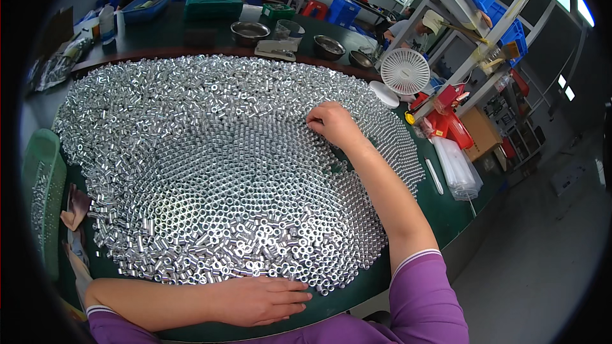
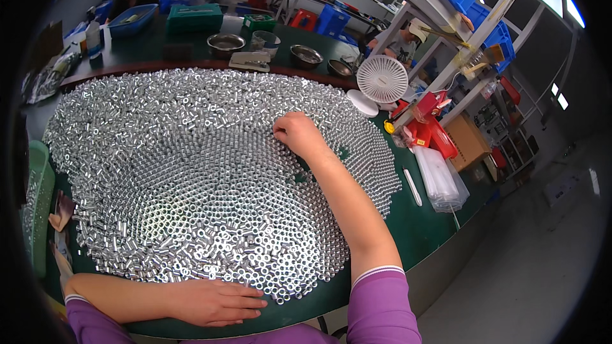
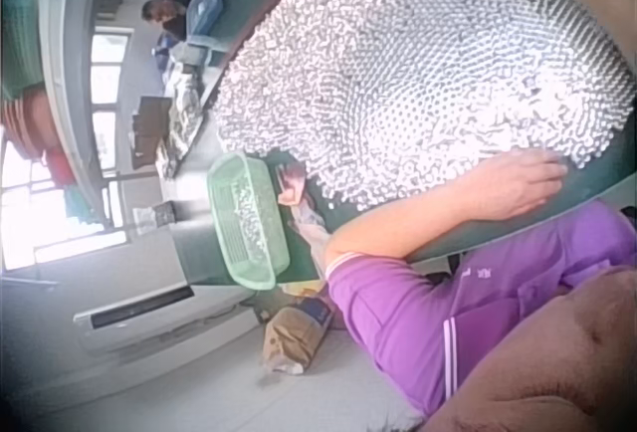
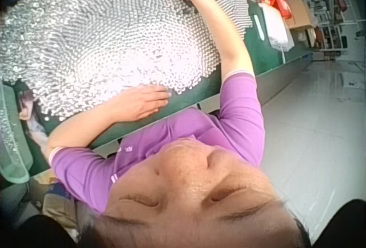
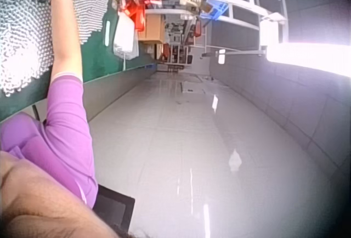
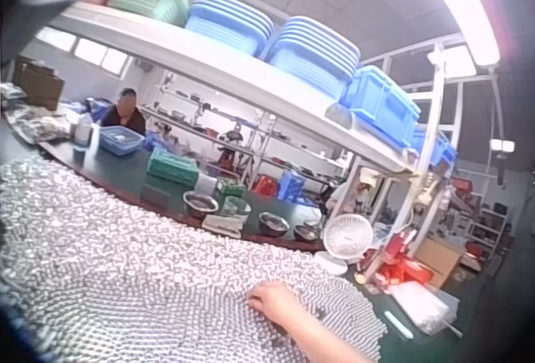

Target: The person sorts small metal rings by hand on a green workbench, inspecting them one by one.

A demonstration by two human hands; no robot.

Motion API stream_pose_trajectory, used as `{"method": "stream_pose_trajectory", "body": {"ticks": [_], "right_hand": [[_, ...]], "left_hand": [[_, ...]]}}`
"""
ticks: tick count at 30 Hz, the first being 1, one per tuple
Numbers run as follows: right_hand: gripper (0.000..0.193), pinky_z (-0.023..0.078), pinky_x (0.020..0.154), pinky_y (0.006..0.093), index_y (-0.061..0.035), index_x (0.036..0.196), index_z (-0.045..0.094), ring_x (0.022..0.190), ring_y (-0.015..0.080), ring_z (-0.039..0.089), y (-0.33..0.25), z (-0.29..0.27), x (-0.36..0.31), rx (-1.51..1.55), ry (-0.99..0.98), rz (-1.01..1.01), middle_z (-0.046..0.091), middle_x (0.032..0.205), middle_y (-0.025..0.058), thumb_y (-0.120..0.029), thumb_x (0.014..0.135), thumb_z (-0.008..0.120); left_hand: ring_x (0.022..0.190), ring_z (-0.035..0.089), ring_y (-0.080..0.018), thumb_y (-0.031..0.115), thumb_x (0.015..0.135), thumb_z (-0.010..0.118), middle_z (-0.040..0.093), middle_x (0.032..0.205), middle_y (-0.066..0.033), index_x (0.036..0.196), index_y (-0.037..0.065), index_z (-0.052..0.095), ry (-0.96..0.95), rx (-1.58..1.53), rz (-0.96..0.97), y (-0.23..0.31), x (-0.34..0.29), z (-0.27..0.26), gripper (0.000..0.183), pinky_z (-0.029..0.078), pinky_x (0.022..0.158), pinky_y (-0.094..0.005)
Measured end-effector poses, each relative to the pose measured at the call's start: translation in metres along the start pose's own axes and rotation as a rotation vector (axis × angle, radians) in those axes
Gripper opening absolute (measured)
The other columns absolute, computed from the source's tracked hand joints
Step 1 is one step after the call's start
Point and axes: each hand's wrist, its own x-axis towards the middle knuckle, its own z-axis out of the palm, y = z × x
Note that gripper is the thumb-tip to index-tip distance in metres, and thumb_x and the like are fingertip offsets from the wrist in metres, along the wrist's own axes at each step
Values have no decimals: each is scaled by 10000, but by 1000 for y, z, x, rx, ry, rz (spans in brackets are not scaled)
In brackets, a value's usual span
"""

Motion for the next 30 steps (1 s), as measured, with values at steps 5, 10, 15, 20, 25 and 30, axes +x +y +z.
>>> {"method": "stream_pose_trajectory", "body": {"ticks": [5, 10, 15, 20, 25, 30], "right_hand": [[107, 476, 793, 405, -66, 847, 652, 876, 304, 570, 3, 2, -5, -128, 8, -44, 616, 866, 96, -122, 758, 668], [85, 474, 789, 407, -67, 824, 648, 878, 308, 566, 5, -7, -15, -154, 48, -32, 610, 847, 98, -125, 763, 657], [132, 495, 746, 386, -42, 830, 676, 810, 292, 614, 4, -55, -47, -43, 97, 394, 647, 819, 118, -140, 741, 683], [145, 504, 728, 368, -49, 864, 687, 781, 271, 633, -9, -48, -80, 175, -60, 423, 657, 810, 125, -110, 733, 690], [109, 488, 738, 413, -29, 812, 665, 805, 324, 607, 1, -32, -79, 41, 50, 246, 638, 780, 132, -102, 732, 669], [90, 481, 745, 417, -26, 797, 664, 803, 335, 602, 13, -26, -80, 24, 68, 189, 642, 787, 138, -104, 758, 642]], "left_hand": [[1307, 376, -273, 174, 910, 508, 439, 1371, -143, 1248, 3, 510, -6, 1, 5, 0, 0, 1, 379, 391, 1033, -371], [1306, 379, -272, 178, 909, 511, 437, 1373, -141, 1247, 5, 513, -27, -2, -6, 1, 3, -4, 379, 391, 1031, -368], [1304, 384, -263, 192, 906, 519, 441, 1375, -124, 1245, 26, 521, -44, -15, -33, 2, 1, -5, 378, 399, 1023, -365], [1301, 392, -245, 203, 901, 533, 439, 1384, -102, 1246, 45, 528, -76, 9, -76, 5, 1, -10, 380, 418, 1001, -361], [1288, 418, -239, 210, 907, 542, 451, 1383, -75, 1259, 85, 524, -29, 35, -46, 2, 1, -7, 374, 467, 909, -356], [1278, 436, -242, 226, 919, 540, 458, 1384, -56, 1263, 115, 524, -24, 73, -38, 4, 2, -7, 361, 503, 868, -357]]}}
